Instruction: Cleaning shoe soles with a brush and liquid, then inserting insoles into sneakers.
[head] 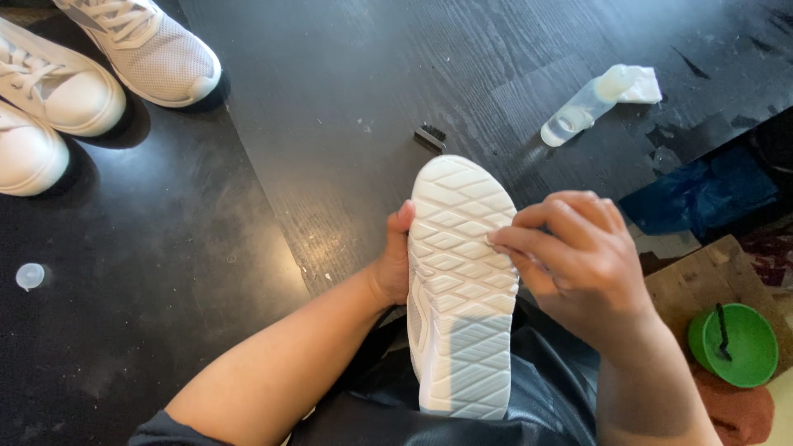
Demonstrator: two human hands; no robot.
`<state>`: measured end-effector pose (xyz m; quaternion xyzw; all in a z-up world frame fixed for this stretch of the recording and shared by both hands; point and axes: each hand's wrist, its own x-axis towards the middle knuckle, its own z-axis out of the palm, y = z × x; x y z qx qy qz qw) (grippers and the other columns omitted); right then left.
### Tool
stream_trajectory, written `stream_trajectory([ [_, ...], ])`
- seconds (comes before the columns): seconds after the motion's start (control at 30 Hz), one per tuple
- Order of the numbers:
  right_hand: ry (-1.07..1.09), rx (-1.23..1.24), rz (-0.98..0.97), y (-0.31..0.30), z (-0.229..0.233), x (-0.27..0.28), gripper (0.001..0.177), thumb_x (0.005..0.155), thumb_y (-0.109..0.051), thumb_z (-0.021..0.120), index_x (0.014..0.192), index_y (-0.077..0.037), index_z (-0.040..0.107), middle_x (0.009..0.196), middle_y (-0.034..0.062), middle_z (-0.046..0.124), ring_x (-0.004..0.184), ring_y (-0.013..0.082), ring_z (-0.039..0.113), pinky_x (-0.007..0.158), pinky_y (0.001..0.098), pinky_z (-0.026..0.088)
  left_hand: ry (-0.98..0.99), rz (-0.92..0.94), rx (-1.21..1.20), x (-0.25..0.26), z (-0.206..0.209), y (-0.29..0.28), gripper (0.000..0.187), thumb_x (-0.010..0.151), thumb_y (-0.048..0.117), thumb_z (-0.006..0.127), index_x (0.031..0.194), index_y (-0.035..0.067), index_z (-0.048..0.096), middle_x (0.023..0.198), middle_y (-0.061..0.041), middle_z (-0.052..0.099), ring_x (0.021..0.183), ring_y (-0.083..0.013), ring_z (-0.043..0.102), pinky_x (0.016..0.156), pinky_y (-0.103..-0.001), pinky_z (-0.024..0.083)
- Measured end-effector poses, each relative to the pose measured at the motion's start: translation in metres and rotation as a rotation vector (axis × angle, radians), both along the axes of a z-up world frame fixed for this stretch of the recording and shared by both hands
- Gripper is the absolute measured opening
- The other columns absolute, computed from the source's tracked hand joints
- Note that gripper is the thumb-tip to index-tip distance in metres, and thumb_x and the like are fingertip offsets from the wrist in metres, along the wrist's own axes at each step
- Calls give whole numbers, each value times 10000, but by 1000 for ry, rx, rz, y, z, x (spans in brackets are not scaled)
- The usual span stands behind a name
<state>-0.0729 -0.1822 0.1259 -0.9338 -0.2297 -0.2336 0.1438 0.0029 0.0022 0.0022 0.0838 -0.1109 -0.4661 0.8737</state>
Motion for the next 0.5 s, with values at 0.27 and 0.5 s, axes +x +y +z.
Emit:
stream_trajectory([
  [0.27, 326, 895, -88, 4, -5, -8, 57, 951, 19, 687, 1002, 28, 664, 971, 151, 661, 916, 211, 627, 840, 283, 508, 16, 158, 33, 6, 26, 5, 1053, 835, 784, 464, 1477, -50, 439, 1399, -293, 548, 1185, -426, 588, 1033, -565, 467],
  [0.5, 484, 1308, -145, -11, -31, -8, 118, 925, -4, 708, 1032, -9, 659, 994, 113, 696, 757, 113, 602, 715, 195, 501, 3, 304, 61, 18, 32, 13, 1073, 809, 831, 431, 1385, -69, 537, 1291, -330, 625, 1009, -466, 692, 879, -588, 568],
])
